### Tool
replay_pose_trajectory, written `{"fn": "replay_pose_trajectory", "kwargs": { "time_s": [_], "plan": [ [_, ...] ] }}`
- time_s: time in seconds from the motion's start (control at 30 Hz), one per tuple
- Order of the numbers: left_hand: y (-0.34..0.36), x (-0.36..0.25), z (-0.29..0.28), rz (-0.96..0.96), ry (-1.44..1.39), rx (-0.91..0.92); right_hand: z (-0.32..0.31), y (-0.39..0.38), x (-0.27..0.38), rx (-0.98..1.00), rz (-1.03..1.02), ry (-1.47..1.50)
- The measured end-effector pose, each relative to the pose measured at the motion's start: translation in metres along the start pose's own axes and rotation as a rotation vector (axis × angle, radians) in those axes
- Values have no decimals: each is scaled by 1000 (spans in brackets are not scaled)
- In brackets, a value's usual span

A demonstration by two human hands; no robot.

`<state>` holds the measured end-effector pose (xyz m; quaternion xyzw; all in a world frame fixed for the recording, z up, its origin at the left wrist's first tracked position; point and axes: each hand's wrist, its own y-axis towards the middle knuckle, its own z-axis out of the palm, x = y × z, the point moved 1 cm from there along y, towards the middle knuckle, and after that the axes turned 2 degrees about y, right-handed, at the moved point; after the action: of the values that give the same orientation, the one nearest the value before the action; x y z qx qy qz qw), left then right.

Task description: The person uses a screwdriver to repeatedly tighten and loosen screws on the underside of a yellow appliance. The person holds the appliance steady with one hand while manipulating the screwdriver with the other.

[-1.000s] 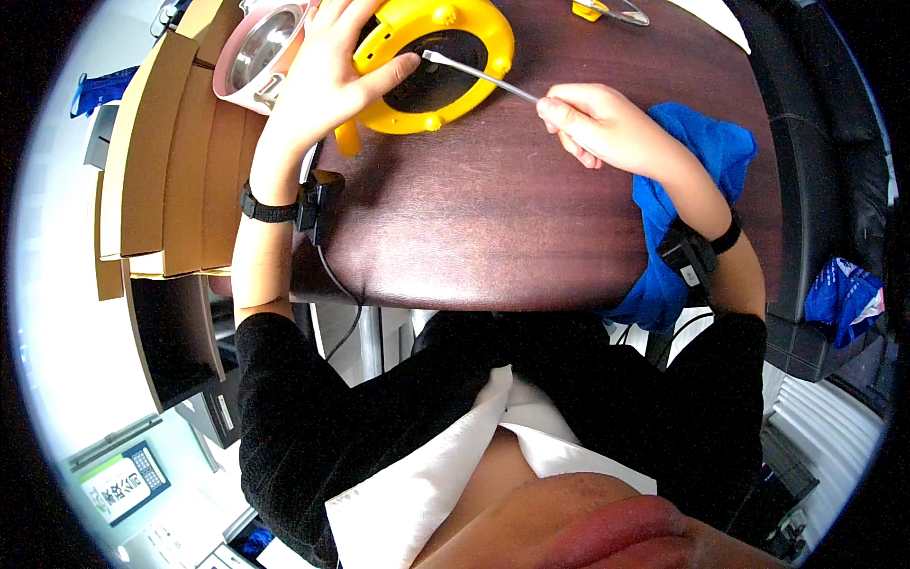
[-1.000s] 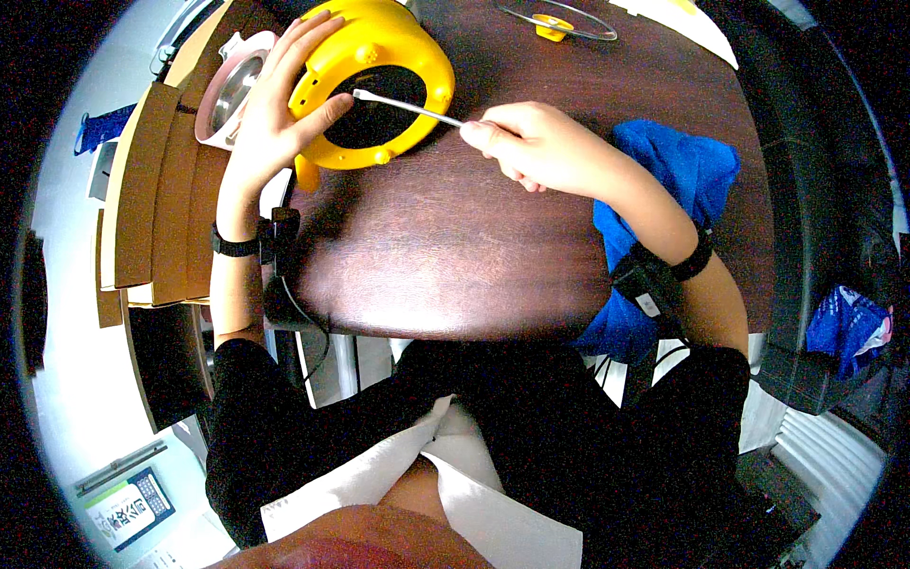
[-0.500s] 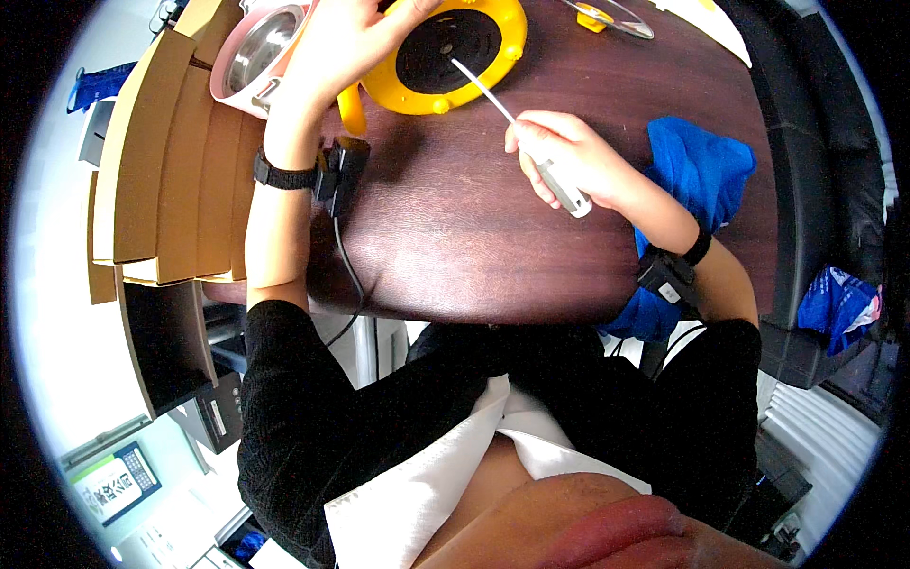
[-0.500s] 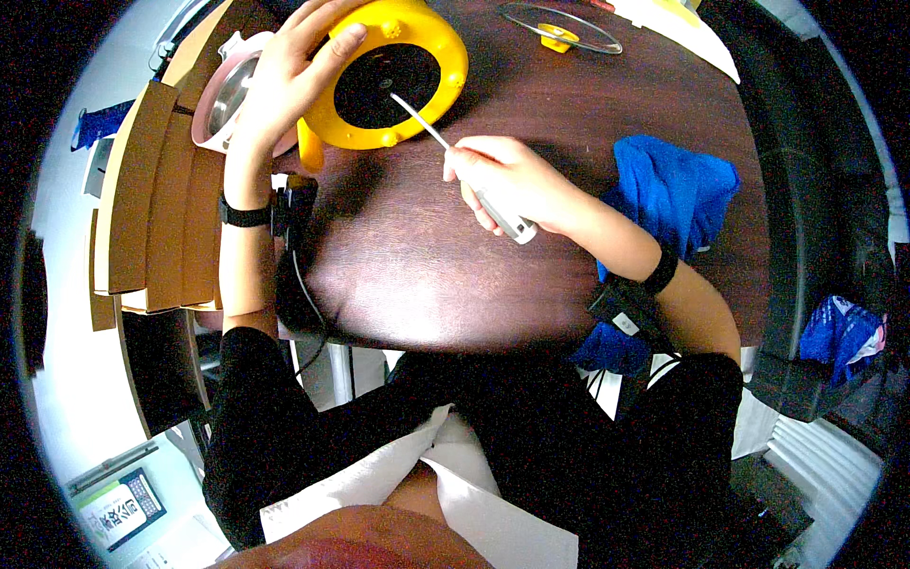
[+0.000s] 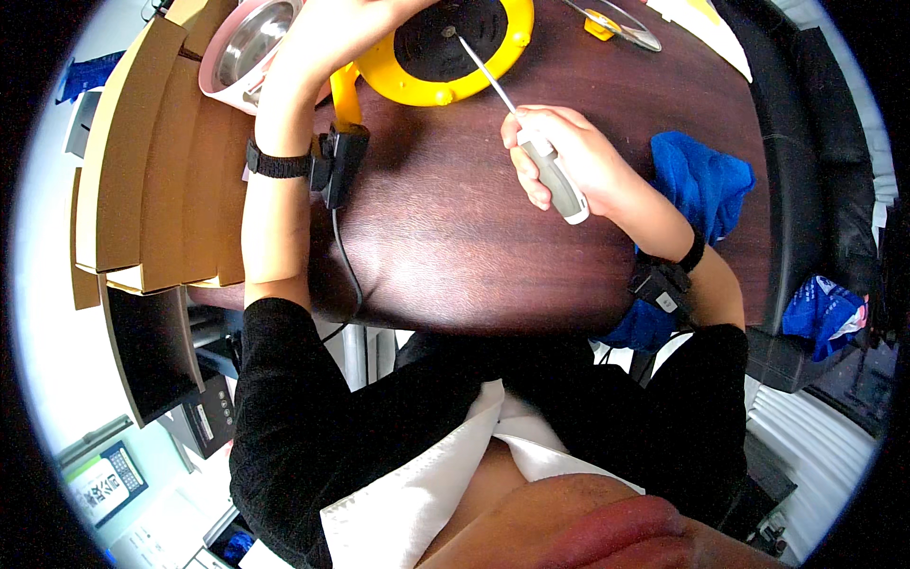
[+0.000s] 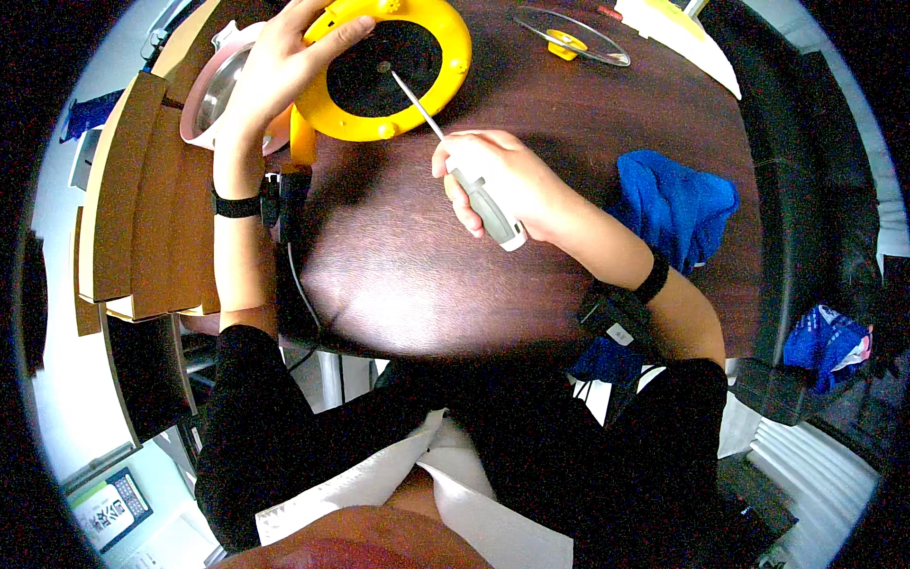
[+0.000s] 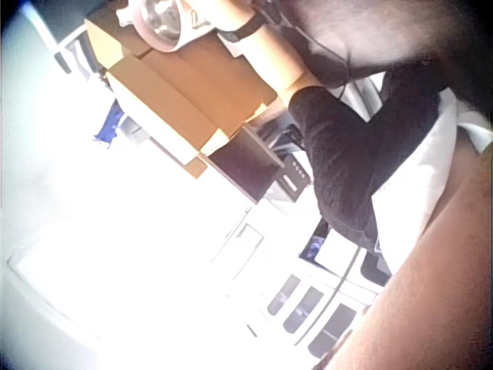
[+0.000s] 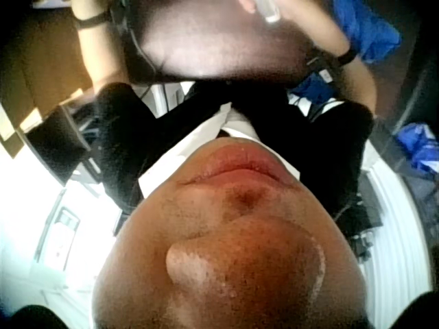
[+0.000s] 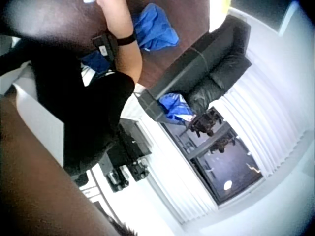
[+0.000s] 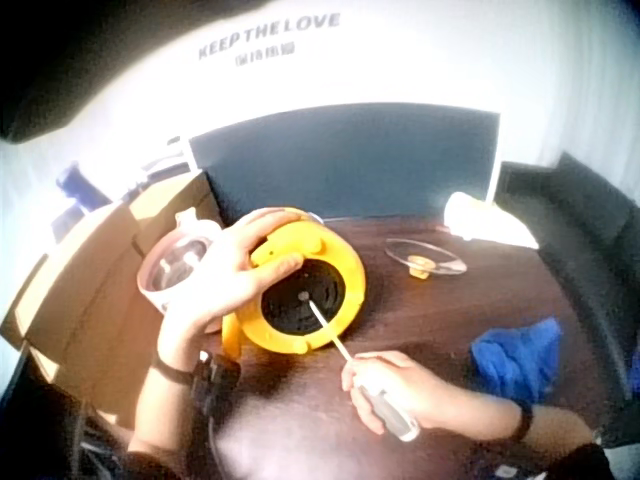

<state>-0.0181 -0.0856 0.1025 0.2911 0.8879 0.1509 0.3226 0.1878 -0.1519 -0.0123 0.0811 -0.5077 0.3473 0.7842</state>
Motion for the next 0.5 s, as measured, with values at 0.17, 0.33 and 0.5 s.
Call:
{"fn": "replay_pose_trajectory", "kwargs": {
  "time_s": [0.17,0.33,0.5],
  "plan": [
    [0,1,0,-10,15,-2,-2,1,0,35,24,71],
    [-1,-2,1,0,33,-27,1,2,0,46,18,60],
    [-2,-2,1,27,59,-26,3,2,0,39,26,49]
  ]
}}
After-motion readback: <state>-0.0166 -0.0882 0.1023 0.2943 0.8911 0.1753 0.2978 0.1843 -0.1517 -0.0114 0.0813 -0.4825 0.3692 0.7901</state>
